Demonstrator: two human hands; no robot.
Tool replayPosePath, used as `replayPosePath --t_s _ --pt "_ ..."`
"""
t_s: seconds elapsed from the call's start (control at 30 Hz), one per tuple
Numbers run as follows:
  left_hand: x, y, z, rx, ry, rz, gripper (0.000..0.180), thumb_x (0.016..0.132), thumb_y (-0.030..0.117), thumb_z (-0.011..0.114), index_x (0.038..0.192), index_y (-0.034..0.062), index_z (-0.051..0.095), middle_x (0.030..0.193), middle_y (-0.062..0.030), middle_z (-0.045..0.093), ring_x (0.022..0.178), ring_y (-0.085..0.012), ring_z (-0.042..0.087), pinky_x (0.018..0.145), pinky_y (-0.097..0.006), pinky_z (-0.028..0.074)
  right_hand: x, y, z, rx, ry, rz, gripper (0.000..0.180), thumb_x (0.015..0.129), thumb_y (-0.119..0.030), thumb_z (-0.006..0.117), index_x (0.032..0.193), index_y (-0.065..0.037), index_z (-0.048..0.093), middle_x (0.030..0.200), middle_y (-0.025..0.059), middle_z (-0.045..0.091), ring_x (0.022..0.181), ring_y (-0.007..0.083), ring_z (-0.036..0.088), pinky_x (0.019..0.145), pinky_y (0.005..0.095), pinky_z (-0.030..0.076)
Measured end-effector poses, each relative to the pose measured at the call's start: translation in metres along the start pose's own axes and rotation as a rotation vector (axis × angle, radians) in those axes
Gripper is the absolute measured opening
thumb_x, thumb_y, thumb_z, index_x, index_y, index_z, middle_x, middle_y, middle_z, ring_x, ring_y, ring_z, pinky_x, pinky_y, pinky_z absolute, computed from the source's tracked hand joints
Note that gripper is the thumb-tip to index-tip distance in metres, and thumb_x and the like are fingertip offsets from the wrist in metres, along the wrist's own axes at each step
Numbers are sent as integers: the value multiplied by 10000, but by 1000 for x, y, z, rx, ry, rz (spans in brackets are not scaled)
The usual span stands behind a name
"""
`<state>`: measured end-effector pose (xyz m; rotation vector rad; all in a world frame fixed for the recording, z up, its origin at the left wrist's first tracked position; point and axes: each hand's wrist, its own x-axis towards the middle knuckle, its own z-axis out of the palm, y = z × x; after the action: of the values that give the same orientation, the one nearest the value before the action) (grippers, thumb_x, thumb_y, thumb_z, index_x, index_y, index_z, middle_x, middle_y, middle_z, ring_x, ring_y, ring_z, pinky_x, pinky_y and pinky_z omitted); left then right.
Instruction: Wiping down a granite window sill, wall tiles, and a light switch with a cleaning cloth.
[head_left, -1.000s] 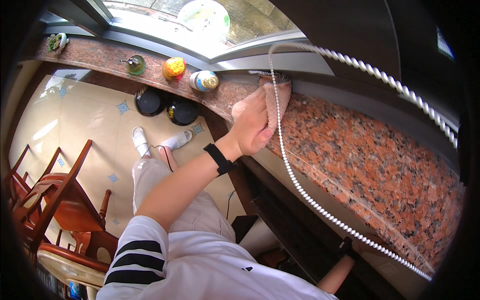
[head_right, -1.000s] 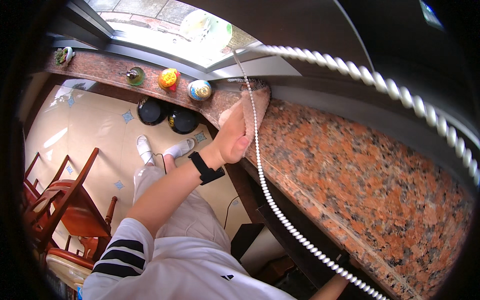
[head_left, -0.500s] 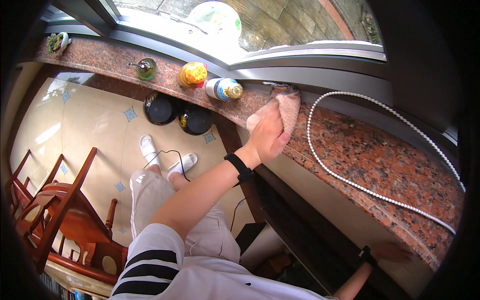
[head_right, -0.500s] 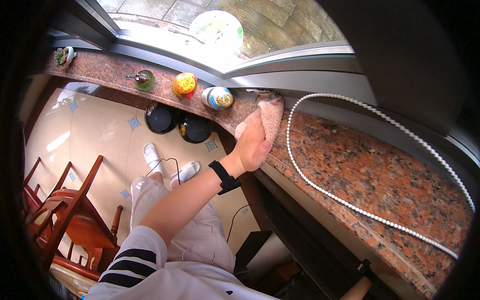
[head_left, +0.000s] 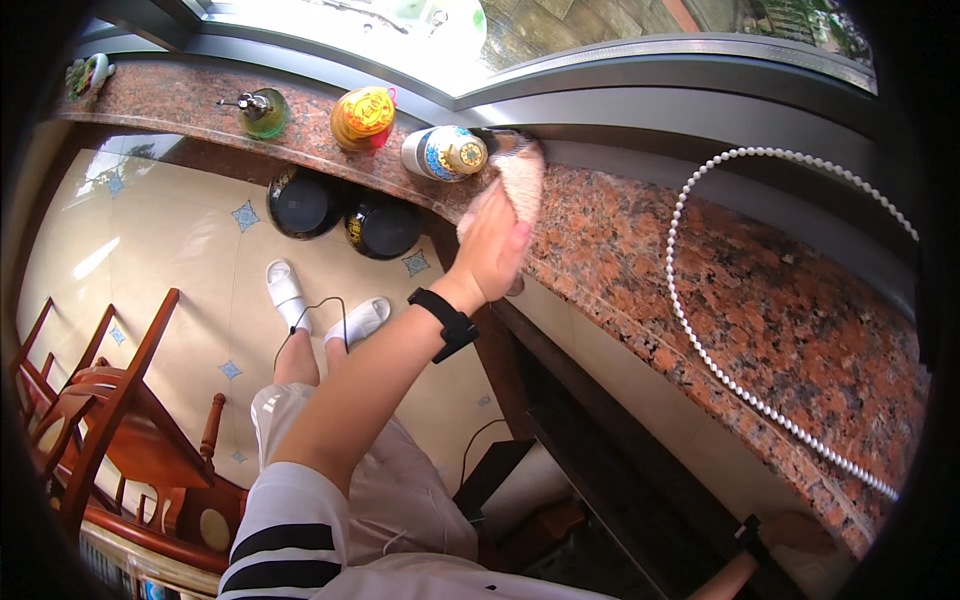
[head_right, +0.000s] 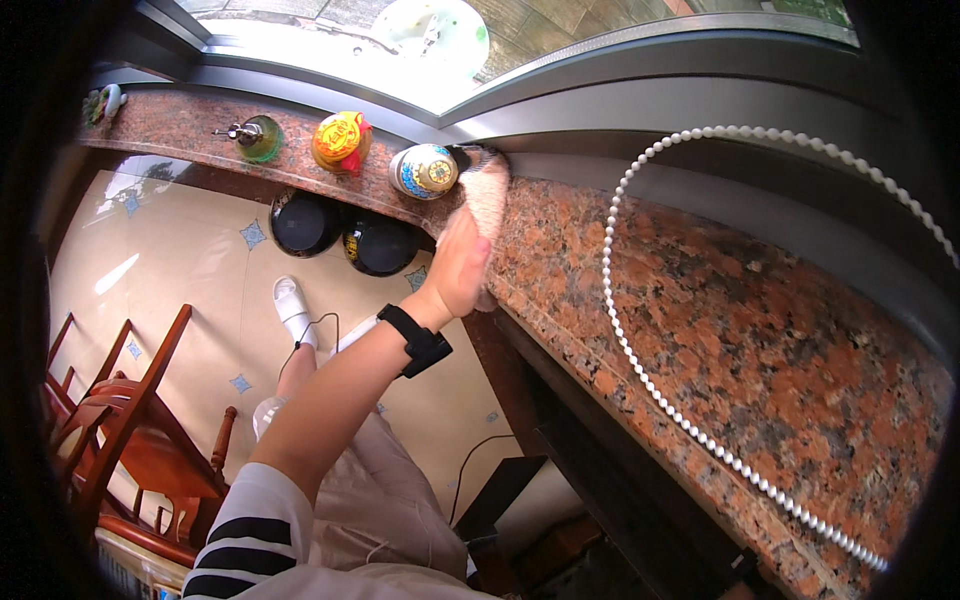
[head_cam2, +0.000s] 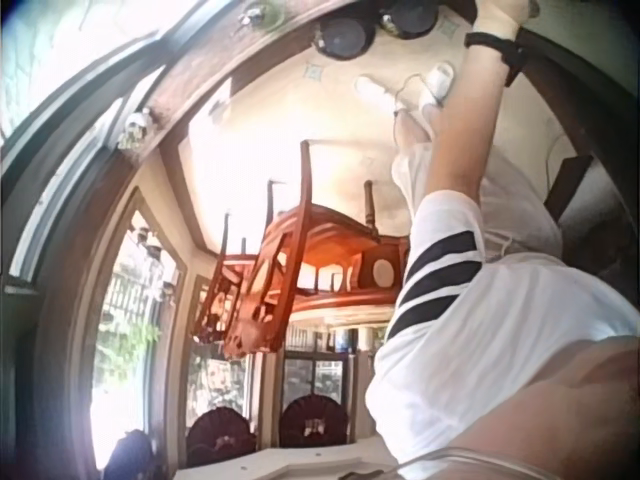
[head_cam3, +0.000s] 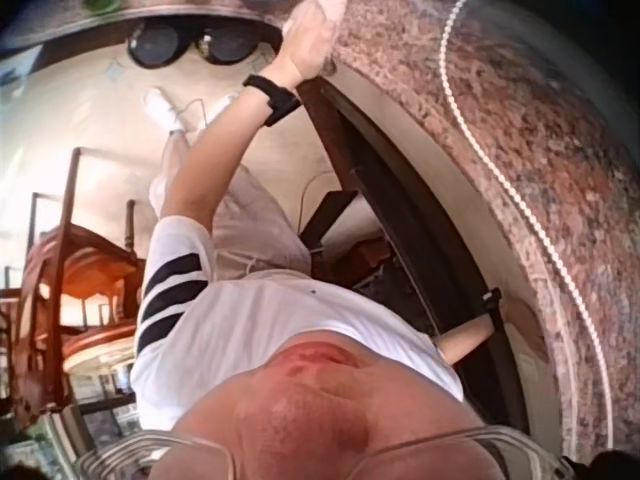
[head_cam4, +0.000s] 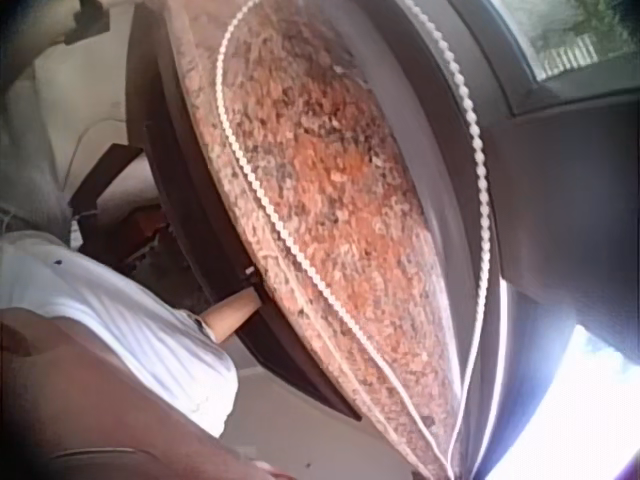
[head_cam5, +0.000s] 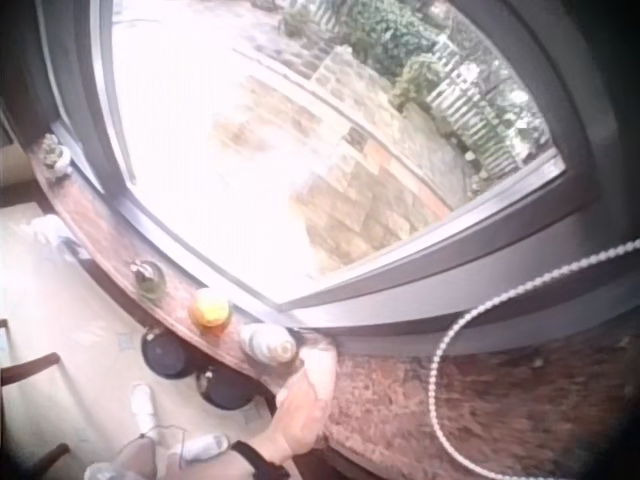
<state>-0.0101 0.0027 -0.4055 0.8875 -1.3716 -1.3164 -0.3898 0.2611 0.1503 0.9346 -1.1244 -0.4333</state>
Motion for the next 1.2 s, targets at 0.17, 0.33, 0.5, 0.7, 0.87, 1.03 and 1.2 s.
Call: replayPosePath --t_s 0.17,0.33,0.5,0.7,0.87,1.03,1.2 --pt "-11 -25 -2 6 -10 -95 645 1034 385 293 1485 -75 337 1531 -296 349 1439 -445 305 1202 -442 216 4 -1 -9 42 16 -32 610 1071 -410 322 1546 -29 279 1561 253 326 1442 431 317 1201 522 236" --pt "-15 -36 0 2 17 -76 639 1033 377 298 1490 -68 334 1534 -287 350 1440 -436 307 1199 -433 223 6 -6 -9 81 9 -60 617 1063 -428 345 1555 -64 266 1572 235 316 1448 425 310 1207 520 225" --pt "-19 -60 -3 50 52 -69 577 1045 338 302 1462 -51 384 1470 -279 424 1366 -445 386 1166 -444 276 10 -10 -6 114 15 -83 628 1055 -447 369 1564 -100 253 1584 216 307 1454 419 304 1212 518 215" --pt "-30 -82 -8 65 -52 -167 613 1051 349 206 1492 -50 360 1539 -236 375 1462 -389 297 1217 -410 180 11 -11 -9 158 16 -111 644 1045 -469 397 1575 -142 237 1597 194 295 1462 411 297 1219 515 202" --pt "-41 -114 -11 103 28 -122 544 1066 327 250 1423 -34 444 1426 -266 474 1322 -438 427 1142 -459 303 11 -14 -11 199 19 -123 660 1037 -488 420 1585 -177 223 1609 176 286 1468 405 291 1225 512 192" --pt "-47 -127 -7 137 79 -185 570 1070 324 236 1457 -61 398 1518 -278 390 1428 -429 336 1196 -438 245 14 -17 -13 248 17 -157 678 1029 -507 444 1594 -213 210 1620 158 276 1474 399 284 1231 510 181" --pt "-45 -132 -11 144 90 -131 567 1063 313 242 1455 -66 397 1511 -285 392 1424 -432 340 1195 -436 251 22 -48 -28 490 13 -251 699 1020 -525 467 1603 -248 197 1632 139 267 1480 393 278 1237 508 171"
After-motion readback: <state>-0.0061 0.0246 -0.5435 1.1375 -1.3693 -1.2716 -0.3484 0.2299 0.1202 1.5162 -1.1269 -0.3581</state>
